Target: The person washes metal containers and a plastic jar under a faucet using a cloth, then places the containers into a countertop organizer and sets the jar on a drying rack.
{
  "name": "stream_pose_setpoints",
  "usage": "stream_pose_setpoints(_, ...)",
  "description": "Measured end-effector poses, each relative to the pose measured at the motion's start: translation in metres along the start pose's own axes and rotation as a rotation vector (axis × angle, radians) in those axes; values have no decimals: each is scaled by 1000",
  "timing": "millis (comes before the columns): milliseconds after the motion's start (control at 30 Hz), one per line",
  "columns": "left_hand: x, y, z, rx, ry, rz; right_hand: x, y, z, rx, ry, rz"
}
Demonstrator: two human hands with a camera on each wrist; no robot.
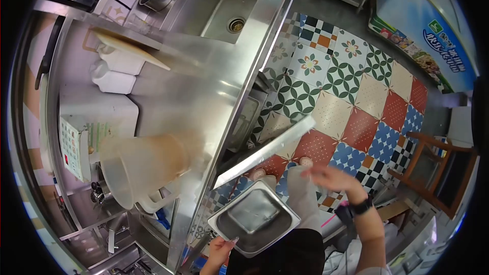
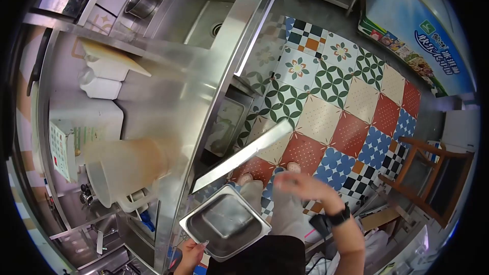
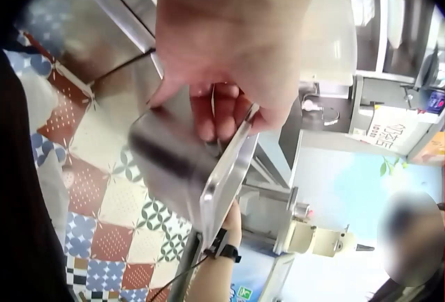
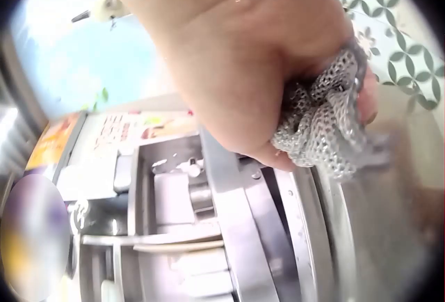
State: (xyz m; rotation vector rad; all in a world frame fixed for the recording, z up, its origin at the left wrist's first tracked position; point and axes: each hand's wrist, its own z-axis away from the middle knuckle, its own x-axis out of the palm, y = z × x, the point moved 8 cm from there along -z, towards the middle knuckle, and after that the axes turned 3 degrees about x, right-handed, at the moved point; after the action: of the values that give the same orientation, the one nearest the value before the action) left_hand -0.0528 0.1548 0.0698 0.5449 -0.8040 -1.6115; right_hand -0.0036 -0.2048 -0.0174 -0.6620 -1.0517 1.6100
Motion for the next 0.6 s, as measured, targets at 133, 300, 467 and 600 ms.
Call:
stream_pose_setpoints(133,93,32,-27,-30,-213,-163,-2,-64,54,-27,35,193)
stream_pose_setpoints(300,145,77,-68,98,-294,-186,-83,-51,1,194,302,370)
stream_pose_setpoints(467,62,53,-73,-61,-270,-443,-108,110,-168,468,512,534)
stream_pose_setpoints(600,17,76,-63,-118,-67,-483,-66,215,-286,657,600,279)
